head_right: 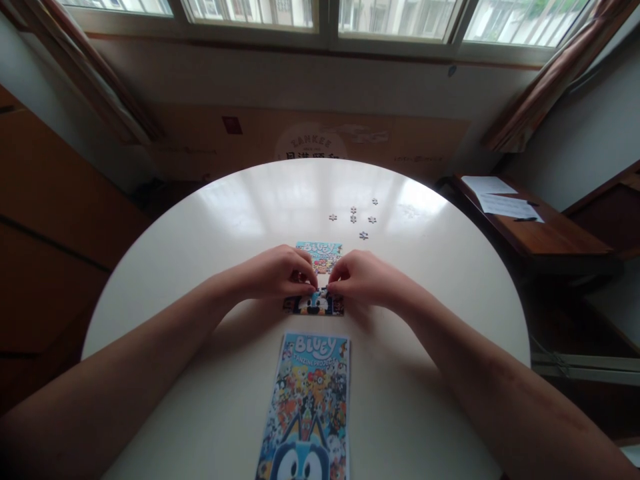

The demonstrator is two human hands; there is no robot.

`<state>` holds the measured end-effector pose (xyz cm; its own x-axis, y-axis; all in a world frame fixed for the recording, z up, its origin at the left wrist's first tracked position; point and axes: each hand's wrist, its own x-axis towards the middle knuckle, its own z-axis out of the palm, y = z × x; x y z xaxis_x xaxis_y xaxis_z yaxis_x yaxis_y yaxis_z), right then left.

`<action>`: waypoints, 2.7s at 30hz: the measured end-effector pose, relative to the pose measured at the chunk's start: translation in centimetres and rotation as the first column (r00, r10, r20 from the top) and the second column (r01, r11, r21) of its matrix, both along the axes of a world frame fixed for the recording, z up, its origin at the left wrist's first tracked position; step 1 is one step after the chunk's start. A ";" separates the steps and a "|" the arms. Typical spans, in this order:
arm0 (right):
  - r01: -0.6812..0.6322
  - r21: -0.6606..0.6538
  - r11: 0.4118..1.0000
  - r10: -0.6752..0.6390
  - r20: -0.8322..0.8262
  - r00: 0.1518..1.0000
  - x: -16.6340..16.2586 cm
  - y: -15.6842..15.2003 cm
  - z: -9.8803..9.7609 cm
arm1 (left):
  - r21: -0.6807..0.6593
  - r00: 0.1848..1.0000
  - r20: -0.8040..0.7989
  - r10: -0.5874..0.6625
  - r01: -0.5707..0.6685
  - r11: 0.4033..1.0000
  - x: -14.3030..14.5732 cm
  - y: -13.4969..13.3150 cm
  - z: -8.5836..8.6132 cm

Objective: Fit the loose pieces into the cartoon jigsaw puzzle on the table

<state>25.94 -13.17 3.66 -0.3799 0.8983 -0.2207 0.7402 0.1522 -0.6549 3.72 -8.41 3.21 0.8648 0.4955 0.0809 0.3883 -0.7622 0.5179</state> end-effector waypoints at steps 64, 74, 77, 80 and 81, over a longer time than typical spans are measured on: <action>0.535 0.517 0.668 -0.262 -0.510 0.819 0.5 2.3 -4.0 | -0.095 0.659 0.346 0.668 -0.683 0.724 -1.5 4.2 -2.5; 0.515 0.493 0.702 -0.175 -0.581 0.795 0.2 2.4 -4.5 | -0.043 0.580 0.149 0.801 -0.805 0.591 -0.9 5.0 -2.1; 0.508 0.475 0.719 -0.154 -0.604 0.782 0.3 1.9 -4.3 | -0.184 0.562 0.119 0.818 -0.798 0.575 -1.2 5.7 -2.0; 0.430 0.468 0.772 -0.092 -0.587 0.804 0.7 1.7 -3.9 | -0.297 0.528 0.141 0.838 -0.785 0.544 -1.5 6.0 -2.3; 0.376 0.476 0.795 -0.057 -0.558 0.828 0.9 1.6 -3.8 | -0.293 0.528 0.166 0.833 -0.780 0.553 -1.6 6.0 -2.4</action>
